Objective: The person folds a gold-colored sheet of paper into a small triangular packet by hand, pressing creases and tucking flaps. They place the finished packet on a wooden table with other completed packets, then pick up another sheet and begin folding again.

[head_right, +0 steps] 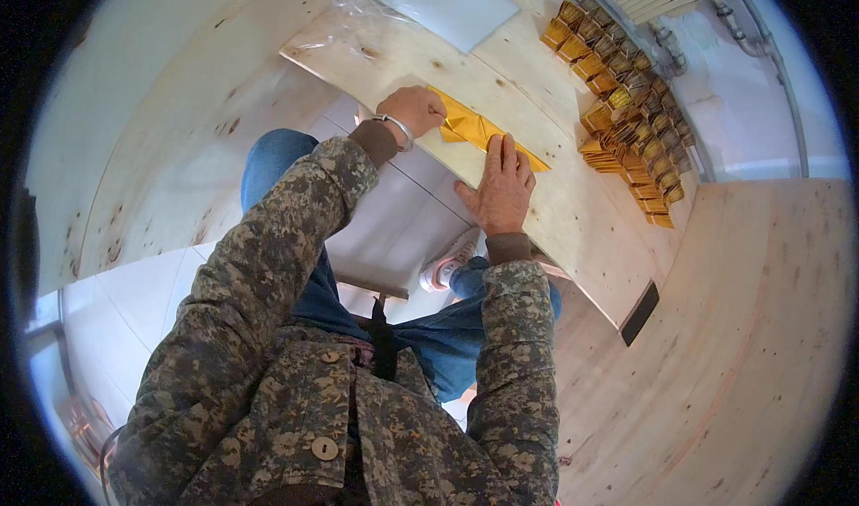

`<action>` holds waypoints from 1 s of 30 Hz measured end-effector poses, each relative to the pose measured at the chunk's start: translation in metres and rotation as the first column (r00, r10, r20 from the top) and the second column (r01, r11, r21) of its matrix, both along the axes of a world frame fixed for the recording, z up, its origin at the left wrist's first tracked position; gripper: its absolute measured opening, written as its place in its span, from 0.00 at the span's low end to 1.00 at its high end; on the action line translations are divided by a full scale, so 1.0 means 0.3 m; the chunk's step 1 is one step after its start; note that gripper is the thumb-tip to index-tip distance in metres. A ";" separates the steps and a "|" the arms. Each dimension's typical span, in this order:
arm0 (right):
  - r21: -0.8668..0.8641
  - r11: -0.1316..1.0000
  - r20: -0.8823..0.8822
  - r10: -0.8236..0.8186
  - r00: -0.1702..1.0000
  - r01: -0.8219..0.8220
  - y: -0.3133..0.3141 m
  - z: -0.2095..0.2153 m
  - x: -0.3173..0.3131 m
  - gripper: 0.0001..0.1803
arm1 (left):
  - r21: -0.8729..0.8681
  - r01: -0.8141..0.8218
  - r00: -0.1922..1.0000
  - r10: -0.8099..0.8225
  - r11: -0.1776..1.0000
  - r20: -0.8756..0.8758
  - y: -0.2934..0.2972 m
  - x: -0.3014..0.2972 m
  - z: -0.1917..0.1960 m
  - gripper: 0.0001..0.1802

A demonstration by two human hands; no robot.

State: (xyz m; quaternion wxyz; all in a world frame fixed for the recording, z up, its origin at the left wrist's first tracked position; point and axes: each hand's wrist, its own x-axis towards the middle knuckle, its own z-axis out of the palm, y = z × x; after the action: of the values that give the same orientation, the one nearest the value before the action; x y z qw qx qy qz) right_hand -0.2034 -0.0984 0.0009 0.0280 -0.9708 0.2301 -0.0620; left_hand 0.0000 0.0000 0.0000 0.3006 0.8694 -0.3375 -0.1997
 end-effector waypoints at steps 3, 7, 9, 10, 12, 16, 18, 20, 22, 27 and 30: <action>0.008 1.000 0.030 0.013 0.999 -0.014 0.001 -0.010 -0.003 0.56 | 0.027 0.057 0.998 -0.058 0.998 0.008 -0.019 0.035 -0.022 0.08; -0.002 1.000 0.033 0.007 0.999 -0.007 -0.003 -0.008 -0.007 0.56 | 0.025 0.081 0.997 -0.080 0.996 -0.023 -0.033 0.046 -0.033 0.08; 0.000 1.000 0.030 0.004 1.000 -0.004 -0.003 -0.005 -0.007 0.56 | 0.004 0.086 0.996 -0.086 0.996 -0.031 -0.031 0.047 -0.036 0.08; 0.002 1.000 0.027 0.001 1.000 -0.001 -0.003 -0.004 -0.006 0.56 | -0.008 0.096 0.995 -0.096 0.995 -0.036 -0.032 0.052 -0.037 0.08; -0.005 1.000 0.018 -0.006 1.000 0.006 -0.001 -0.002 -0.003 0.56 | -0.027 0.117 0.993 -0.117 0.993 -0.026 -0.031 0.054 -0.042 0.08; -0.016 1.000 0.013 -0.008 1.000 0.008 0.001 -0.003 0.001 0.56 | -0.031 0.142 0.987 -0.139 0.989 0.082 -0.034 0.052 -0.060 0.08; -0.012 1.000 0.012 -0.008 1.000 0.008 0.001 -0.004 -0.001 0.56 | 0.005 0.132 0.979 -0.131 0.991 0.153 -0.051 0.042 -0.075 0.07; -0.008 1.000 0.005 -0.013 1.000 0.013 -0.001 -0.003 0.002 0.57 | 0.070 0.103 0.969 -0.116 0.992 0.220 -0.070 0.035 -0.082 0.07; -0.012 1.000 0.005 -0.010 1.000 0.010 0.000 -0.002 0.001 0.57 | 0.057 0.100 0.971 -0.110 0.993 0.215 -0.066 0.032 -0.080 0.08; -0.008 1.000 0.028 -0.006 1.000 0.006 -0.005 -0.008 0.000 0.56 | -0.137 0.130 0.963 -0.093 0.982 0.251 0.012 -0.058 -0.016 0.16; -0.027 0.999 0.058 0.020 0.998 -0.018 -0.011 -0.024 -0.004 0.56 | -0.208 0.299 0.880 -0.185 0.931 0.438 0.036 -0.202 -0.009 0.27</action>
State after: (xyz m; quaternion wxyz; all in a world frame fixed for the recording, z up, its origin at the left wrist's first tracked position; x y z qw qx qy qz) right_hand -0.2046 -0.1018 -0.0064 0.0223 -0.9710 0.2192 -0.0931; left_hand -0.0606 0.0109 -0.0027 0.3107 0.7930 -0.5240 -0.0009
